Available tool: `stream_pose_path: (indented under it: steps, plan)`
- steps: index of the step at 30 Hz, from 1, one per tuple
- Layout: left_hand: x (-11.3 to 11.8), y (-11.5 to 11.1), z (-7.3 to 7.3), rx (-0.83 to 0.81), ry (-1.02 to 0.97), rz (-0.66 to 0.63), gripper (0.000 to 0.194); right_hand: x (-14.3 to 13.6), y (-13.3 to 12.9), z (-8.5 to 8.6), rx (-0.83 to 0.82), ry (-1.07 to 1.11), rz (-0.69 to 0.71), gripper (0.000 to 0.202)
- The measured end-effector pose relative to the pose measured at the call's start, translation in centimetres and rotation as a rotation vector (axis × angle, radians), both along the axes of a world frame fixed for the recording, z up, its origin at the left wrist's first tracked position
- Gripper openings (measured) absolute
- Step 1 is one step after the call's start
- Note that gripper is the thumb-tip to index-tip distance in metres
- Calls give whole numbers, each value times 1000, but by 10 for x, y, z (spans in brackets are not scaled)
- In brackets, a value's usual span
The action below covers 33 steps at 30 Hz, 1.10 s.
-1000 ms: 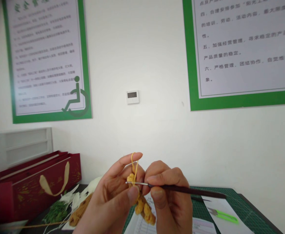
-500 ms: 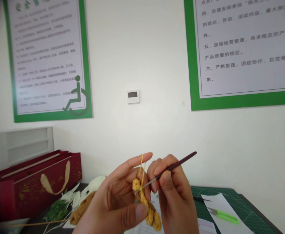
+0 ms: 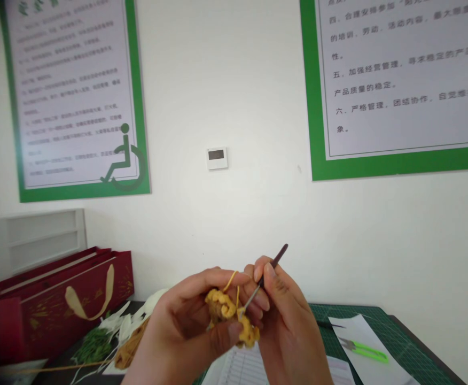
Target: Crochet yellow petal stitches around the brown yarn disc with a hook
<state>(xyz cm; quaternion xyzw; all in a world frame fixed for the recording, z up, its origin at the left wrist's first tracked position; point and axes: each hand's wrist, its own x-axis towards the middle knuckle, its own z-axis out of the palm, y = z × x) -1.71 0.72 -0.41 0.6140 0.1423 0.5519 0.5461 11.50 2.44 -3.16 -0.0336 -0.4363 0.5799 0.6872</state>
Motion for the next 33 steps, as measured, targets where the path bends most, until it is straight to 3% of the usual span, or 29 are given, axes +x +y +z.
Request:
stream_pose_path:
  steps: [3,10,13,16,20,26,33]
  plan:
    - [6,3,-3,17,37,242,32,-1,4,-1,-102,5,-50,29]
    - [15,16,-7,-54,-10,305,62,-3,10,1,-252,-27,-100,27]
    - [16,20,-6,-13,24,358,67,-7,12,0,-242,-45,-103,25]
    - [17,25,-7,3,78,420,68,-14,15,-1,-184,-74,-197,29]
    - [17,30,-9,6,67,367,55,-14,21,-2,-102,-153,-403,32]
    - [18,36,-11,-8,59,251,48,0,34,-5,-137,-194,-522,34]
    - [19,47,-16,29,94,268,45,4,40,-8,-98,-269,-667,32]
